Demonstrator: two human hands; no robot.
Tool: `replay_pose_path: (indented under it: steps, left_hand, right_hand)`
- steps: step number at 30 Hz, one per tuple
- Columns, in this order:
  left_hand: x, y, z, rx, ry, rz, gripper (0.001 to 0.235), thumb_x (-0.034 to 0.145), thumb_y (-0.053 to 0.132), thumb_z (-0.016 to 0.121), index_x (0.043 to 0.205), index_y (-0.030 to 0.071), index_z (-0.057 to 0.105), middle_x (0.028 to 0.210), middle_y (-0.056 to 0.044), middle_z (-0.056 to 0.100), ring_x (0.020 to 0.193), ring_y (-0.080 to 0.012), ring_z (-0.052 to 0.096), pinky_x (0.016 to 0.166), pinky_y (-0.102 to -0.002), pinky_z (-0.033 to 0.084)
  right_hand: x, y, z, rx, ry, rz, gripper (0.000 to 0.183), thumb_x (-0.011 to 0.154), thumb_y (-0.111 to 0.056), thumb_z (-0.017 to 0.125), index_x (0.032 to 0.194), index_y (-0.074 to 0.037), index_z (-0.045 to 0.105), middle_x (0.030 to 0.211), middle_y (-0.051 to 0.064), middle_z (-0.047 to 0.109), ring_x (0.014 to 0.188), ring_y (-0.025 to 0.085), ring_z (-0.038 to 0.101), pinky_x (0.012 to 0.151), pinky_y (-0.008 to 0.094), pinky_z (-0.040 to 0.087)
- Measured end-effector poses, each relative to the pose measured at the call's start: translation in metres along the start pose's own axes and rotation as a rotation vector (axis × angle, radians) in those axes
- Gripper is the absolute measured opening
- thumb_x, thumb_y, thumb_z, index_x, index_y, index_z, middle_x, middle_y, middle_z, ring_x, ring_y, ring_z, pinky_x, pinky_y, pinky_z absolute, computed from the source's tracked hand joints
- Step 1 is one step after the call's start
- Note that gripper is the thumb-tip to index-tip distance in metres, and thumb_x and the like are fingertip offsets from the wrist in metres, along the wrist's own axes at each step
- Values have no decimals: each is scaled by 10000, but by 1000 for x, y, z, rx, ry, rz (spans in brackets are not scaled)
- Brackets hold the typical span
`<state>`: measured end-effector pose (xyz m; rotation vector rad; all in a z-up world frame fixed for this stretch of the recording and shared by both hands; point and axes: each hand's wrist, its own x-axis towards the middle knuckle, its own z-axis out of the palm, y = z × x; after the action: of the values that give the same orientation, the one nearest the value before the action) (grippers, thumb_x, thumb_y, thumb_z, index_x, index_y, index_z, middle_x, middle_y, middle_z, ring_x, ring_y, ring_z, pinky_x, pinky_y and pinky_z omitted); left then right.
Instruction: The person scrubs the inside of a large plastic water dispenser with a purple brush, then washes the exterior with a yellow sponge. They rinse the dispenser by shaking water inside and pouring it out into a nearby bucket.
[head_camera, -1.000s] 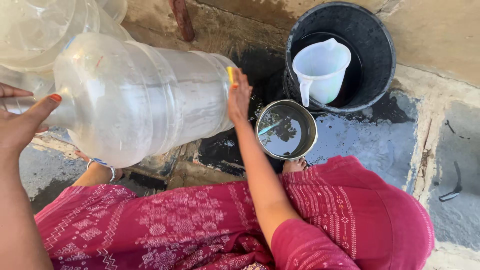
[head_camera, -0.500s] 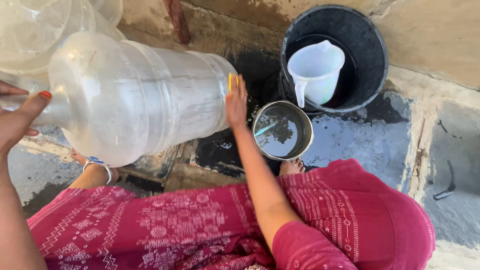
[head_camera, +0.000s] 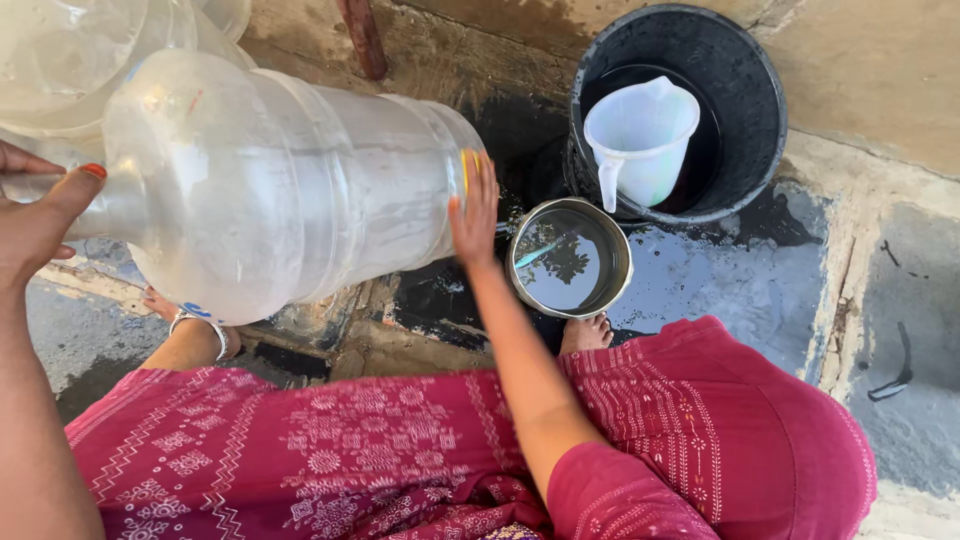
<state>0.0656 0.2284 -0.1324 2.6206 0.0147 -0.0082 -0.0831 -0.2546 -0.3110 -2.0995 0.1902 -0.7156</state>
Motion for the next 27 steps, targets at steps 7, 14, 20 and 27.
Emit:
replay_pose_path:
  steps: [7,14,20,27]
  left_hand:
    - [12,11,15,-30,70,-179,477,961,496,815,1094,78,627,945,-117,696,718,-217,679,484,-353,522]
    - [5,14,8,-161,72,75,445,987,326,849,1075,1,557,948,-159,677,711,-217,673,467,-320,499]
    - [-5,12,8,-203,86,328,351,992,182,821,1016,-42,551,1032,-183,694,819,-210,710,666,-302,572]
    - [-3,50,9,-133,199,99,366,930,220,862,1007,-12,590,929,-144,686,791,-209,691,655,-346,556]
  right_hand:
    - [36,-35,-2,-38,-109,-65,746,1061,-620,317,1590,-107,432,1647,196,404,1531,414,385,1296,520,233]
    - [-48,-64,1,-24,143,-101,791,1067,-612,420,1614,-54,301,1643,253,283,1547,445,274,1268,548,228]
    - [80,-10,-3,26,-354,82,623,1076,-540,357,1491,-116,549,1565,181,479,1455,360,445,1222,435,328]
    - [20,-55,9,-81,-38,-55,711,1081,-578,312,1593,-92,400,1631,149,442,1552,356,353,1304,515,124]
